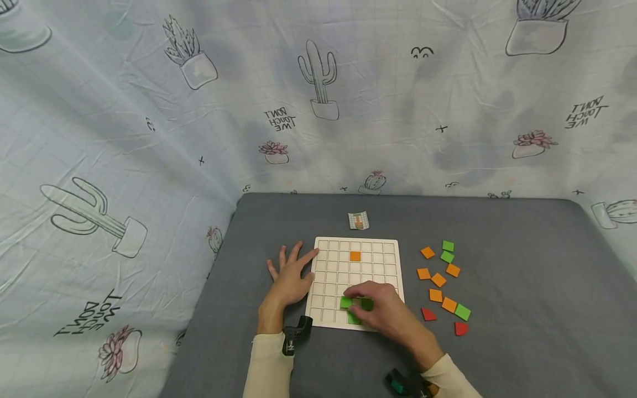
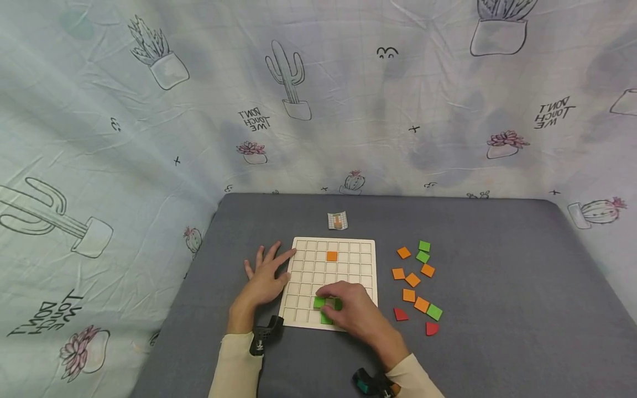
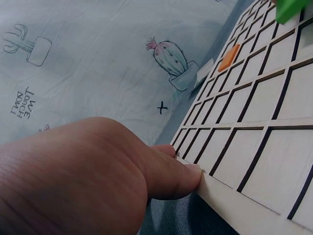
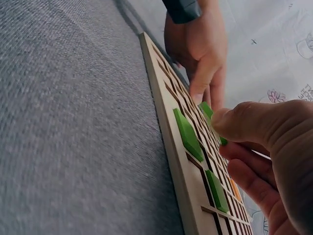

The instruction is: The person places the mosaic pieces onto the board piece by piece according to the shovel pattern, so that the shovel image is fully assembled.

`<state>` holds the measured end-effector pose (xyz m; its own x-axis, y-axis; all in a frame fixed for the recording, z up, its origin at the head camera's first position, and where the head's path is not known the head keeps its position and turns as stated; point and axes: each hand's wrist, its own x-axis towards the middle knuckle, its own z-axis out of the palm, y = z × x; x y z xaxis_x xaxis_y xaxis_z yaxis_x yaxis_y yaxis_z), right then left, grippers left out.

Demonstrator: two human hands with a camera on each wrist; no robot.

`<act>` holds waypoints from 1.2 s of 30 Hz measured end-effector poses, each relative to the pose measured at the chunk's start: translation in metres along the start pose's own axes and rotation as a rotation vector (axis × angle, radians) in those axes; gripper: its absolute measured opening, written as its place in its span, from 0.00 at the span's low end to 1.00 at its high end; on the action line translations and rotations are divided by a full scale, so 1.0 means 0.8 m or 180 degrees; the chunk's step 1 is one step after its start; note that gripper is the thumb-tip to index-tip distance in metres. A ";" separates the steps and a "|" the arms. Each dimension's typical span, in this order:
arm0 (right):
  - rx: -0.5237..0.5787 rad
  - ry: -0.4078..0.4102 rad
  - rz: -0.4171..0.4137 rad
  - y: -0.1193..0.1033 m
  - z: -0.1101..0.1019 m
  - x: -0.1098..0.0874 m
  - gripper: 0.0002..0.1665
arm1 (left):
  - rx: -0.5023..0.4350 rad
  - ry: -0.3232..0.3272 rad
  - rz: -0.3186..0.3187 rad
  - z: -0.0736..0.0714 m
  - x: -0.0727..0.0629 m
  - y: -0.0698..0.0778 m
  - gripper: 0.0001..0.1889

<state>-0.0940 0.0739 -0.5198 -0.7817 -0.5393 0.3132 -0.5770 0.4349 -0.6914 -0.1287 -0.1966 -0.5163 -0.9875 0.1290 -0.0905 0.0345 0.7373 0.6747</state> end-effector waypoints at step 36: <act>-0.0211 0.0124 -0.0241 -0.005 0.014 0.004 0.20 | -0.0016 0.0002 0.0034 -0.001 0.000 -0.002 0.32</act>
<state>-0.0915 0.0619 -0.5232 -0.7432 -0.5446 0.3887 -0.6481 0.4415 -0.6205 -0.1286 -0.1979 -0.5168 -0.9872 0.1365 -0.0827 0.0444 0.7326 0.6792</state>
